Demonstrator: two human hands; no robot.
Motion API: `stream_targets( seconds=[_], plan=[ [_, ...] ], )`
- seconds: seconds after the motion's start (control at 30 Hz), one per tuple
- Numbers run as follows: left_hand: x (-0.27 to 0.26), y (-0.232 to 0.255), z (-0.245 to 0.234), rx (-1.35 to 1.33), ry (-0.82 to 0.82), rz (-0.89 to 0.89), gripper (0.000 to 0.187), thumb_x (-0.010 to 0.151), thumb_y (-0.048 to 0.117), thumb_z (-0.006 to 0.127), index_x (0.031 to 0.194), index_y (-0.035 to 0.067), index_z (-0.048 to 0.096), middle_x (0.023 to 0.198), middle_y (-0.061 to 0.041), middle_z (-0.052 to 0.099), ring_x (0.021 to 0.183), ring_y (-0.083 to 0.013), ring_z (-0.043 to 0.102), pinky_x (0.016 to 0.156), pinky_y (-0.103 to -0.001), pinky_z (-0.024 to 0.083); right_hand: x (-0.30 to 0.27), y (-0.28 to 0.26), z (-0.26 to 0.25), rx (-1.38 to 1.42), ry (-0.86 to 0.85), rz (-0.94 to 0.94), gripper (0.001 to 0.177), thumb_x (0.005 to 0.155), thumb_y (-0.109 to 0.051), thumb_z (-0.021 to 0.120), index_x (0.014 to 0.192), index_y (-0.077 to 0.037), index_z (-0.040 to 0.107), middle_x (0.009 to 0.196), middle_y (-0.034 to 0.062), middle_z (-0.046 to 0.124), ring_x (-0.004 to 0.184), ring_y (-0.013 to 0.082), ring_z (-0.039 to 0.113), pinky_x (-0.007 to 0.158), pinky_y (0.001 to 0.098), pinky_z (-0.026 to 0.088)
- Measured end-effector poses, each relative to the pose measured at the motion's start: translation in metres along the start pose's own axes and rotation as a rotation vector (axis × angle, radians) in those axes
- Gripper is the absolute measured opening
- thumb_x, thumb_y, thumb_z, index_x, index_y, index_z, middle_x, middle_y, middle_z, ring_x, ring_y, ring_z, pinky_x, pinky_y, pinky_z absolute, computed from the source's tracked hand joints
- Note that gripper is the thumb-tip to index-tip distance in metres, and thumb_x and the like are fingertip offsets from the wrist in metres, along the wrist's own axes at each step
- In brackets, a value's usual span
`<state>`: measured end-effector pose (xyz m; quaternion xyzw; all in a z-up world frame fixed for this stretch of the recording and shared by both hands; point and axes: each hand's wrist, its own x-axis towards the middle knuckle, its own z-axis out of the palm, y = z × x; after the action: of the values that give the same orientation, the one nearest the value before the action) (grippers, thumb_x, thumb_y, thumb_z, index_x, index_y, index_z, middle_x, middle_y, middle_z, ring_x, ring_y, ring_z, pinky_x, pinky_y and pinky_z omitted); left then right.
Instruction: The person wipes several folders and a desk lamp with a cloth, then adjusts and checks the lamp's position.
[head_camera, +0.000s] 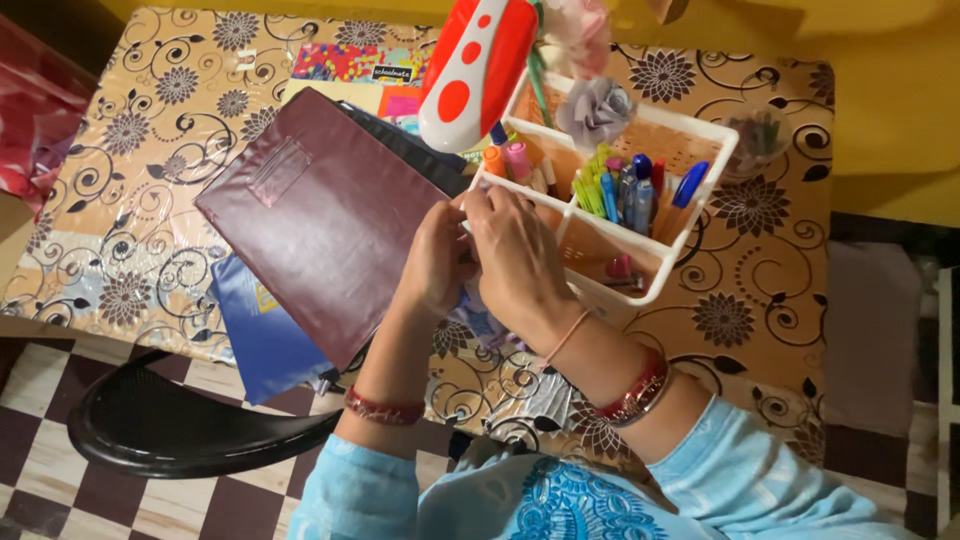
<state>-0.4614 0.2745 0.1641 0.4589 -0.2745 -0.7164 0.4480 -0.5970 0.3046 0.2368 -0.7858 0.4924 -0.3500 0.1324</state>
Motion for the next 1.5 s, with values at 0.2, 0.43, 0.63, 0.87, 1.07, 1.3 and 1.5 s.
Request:
stream_targets(
  seconds=[0.2,0.43,0.63,0.87,1.07,1.3,1.5],
  plan=[
    [-0.039,0.01,-0.024,-0.052,0.137,0.098,0.047,0.094,0.04,0.046,0.128,0.013,0.064,0.104,-0.003,0.065,0.09,-0.014,0.061,0.078,-0.034,0.054,0.005,-0.028,0.009,0.067,-0.038,-0.045,0.023,0.084,0.01,0.063,0.104,0.0,0.064,0.104,0.0182,0.066,0.102,0.0354,0.067,0.086,0.0455,0.053],
    [-0.055,0.015,-0.064,-0.086,0.287,0.186,0.049,0.101,0.049,0.047,0.128,0.01,0.063,0.111,-0.005,0.069,0.093,-0.0141,0.062,0.077,-0.027,0.05,0.016,-0.061,0.035,0.129,-0.053,-0.174,0.014,0.086,0.002,0.061,0.099,-0.001,0.063,0.099,0.0181,0.066,0.099,0.0352,0.067,0.08,0.0438,0.056],
    [-0.085,0.024,-0.102,-0.114,0.398,0.285,0.044,0.105,0.045,0.047,0.129,0.011,0.063,0.109,-0.003,0.067,0.092,-0.0129,0.061,0.071,-0.026,0.049,0.027,-0.09,0.07,0.109,-0.079,-0.308,0.013,0.084,0.0,0.062,0.096,-0.002,0.063,0.097,0.017,0.065,0.097,0.0351,0.068,0.082,0.0435,0.057],
    [-0.099,0.019,-0.154,-0.241,0.521,0.403,0.037,0.103,0.04,0.051,0.126,0.013,0.059,0.11,-0.001,0.068,0.096,-0.0109,0.066,0.075,-0.027,0.053,0.036,-0.117,0.108,0.153,-0.156,-0.452,0.014,0.08,-0.001,0.064,0.094,-0.002,0.063,0.098,0.017,0.065,0.1,0.0348,0.069,0.082,0.0423,0.058],
    [-0.102,0.015,-0.178,-0.314,0.541,0.428,0.041,0.103,0.043,0.053,0.128,0.012,0.06,0.112,-0.002,0.068,0.101,-0.0137,0.066,0.078,-0.03,0.054,0.038,-0.128,0.13,0.164,-0.186,-0.474,0.014,0.084,0.0,0.063,0.098,-0.001,0.064,0.099,0.017,0.064,0.101,0.0345,0.069,0.084,0.0426,0.058],
    [-0.105,0.019,-0.185,-0.296,0.561,0.399,0.05,0.1,0.051,0.047,0.137,0.019,0.056,0.13,0.0,0.066,0.117,-0.0163,0.063,0.089,-0.039,0.053,0.047,-0.129,0.146,0.252,-0.2,-0.557,0.008,0.089,-0.005,0.061,0.096,-0.007,0.064,0.1,0.0131,0.064,0.103,0.0323,0.067,0.084,0.0427,0.057],
    [-0.105,0.017,-0.207,-0.303,0.608,0.331,0.05,0.097,0.052,0.048,0.137,0.024,0.057,0.128,0.001,0.066,0.117,-0.0139,0.06,0.091,-0.041,0.046,0.05,-0.138,0.147,0.265,-0.204,-0.624,0.019,0.089,-0.009,0.059,0.107,-0.006,0.064,0.099,0.0127,0.062,0.1,0.0313,0.066,0.08,0.0447,0.053]
  ],
)
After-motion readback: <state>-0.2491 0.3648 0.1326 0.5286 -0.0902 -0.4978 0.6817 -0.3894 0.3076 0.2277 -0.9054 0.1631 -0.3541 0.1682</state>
